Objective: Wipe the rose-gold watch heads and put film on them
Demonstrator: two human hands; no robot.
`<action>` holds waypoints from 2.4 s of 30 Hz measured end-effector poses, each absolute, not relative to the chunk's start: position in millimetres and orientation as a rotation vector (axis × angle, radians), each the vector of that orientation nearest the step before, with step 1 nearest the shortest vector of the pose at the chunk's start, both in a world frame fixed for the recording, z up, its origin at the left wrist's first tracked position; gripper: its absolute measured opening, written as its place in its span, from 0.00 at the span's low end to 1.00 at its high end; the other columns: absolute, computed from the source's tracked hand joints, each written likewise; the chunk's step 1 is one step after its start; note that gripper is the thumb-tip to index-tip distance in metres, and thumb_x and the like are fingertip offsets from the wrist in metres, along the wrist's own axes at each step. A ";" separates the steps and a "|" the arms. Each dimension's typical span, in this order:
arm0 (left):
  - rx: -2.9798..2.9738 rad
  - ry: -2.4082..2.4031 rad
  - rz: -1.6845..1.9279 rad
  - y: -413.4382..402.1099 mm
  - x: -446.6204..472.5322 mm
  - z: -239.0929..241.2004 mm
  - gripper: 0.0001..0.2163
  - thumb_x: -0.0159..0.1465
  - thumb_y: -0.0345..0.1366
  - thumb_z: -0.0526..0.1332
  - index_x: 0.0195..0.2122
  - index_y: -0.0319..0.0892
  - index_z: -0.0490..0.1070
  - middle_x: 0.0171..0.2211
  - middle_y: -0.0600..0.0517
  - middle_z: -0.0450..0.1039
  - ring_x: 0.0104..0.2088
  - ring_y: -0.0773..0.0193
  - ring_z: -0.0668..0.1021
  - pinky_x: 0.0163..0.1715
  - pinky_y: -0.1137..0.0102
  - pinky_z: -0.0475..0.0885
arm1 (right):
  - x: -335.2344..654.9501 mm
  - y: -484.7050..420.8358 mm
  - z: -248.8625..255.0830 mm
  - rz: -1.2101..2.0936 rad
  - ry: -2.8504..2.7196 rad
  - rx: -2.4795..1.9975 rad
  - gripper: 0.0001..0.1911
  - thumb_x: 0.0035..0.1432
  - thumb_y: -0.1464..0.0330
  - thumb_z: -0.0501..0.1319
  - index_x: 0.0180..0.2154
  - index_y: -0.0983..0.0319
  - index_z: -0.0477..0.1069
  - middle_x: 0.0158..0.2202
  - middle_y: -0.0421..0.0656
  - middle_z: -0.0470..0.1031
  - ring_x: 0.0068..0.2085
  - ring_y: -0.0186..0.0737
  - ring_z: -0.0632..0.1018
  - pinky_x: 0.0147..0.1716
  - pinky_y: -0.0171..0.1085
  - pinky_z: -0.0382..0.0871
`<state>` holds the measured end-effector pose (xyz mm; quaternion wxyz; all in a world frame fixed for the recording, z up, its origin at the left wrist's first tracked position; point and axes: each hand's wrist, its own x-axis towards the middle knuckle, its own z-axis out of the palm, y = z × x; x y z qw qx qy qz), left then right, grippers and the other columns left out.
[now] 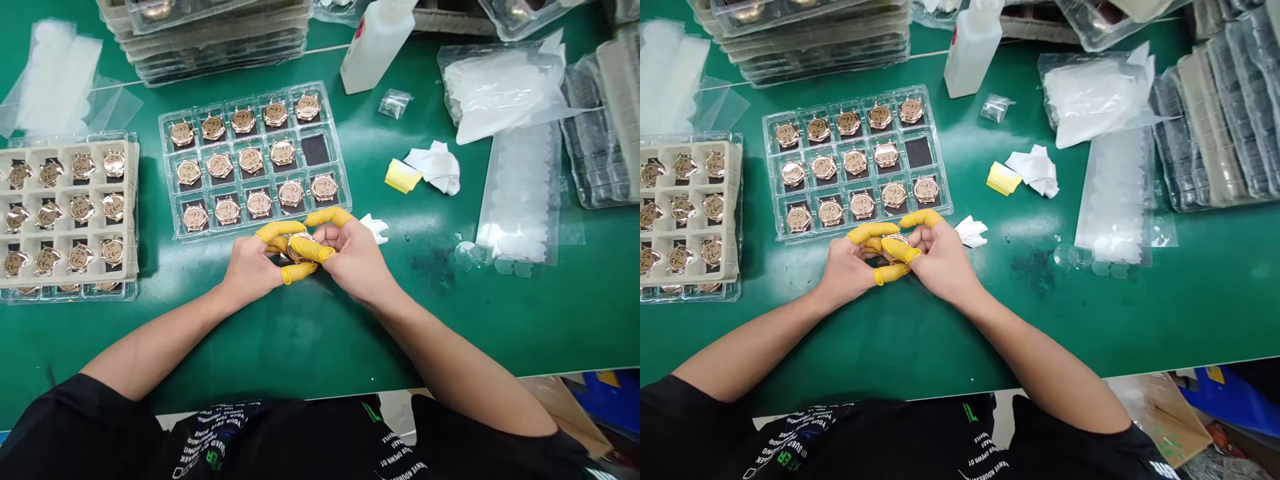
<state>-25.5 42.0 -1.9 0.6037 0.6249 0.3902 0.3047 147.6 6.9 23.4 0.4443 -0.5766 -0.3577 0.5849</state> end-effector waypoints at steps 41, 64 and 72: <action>1.378 0.873 0.688 43.6 -24.3 -4.3 0.25 0.53 0.33 0.77 0.54 0.42 0.82 0.42 0.51 0.88 0.41 0.59 0.89 0.47 0.66 0.87 | 176.9 -4.4 17.1 0.211 -1.906 -1.319 0.01 0.68 0.67 0.66 0.42 0.56 0.77 0.34 0.42 0.73 0.35 0.39 0.73 0.31 0.40 0.65; 1.366 0.884 0.672 44.8 -25.2 -3.0 0.25 0.52 0.37 0.78 0.52 0.41 0.82 0.42 0.51 0.88 0.40 0.58 0.89 0.45 0.66 0.88 | 173.9 -5.1 15.0 0.204 -1.856 -1.482 0.04 0.70 0.66 0.64 0.41 0.58 0.76 0.35 0.42 0.73 0.35 0.39 0.72 0.30 0.39 0.61; 1.724 0.829 0.832 39.3 -28.2 -4.5 0.21 0.57 0.39 0.78 0.52 0.43 0.83 0.41 0.51 0.89 0.38 0.60 0.89 0.43 0.68 0.87 | 222.6 -14.2 22.6 0.350 -1.945 -1.578 0.16 0.70 0.63 0.63 0.58 0.51 0.72 0.51 0.47 0.79 0.52 0.53 0.74 0.49 0.52 0.63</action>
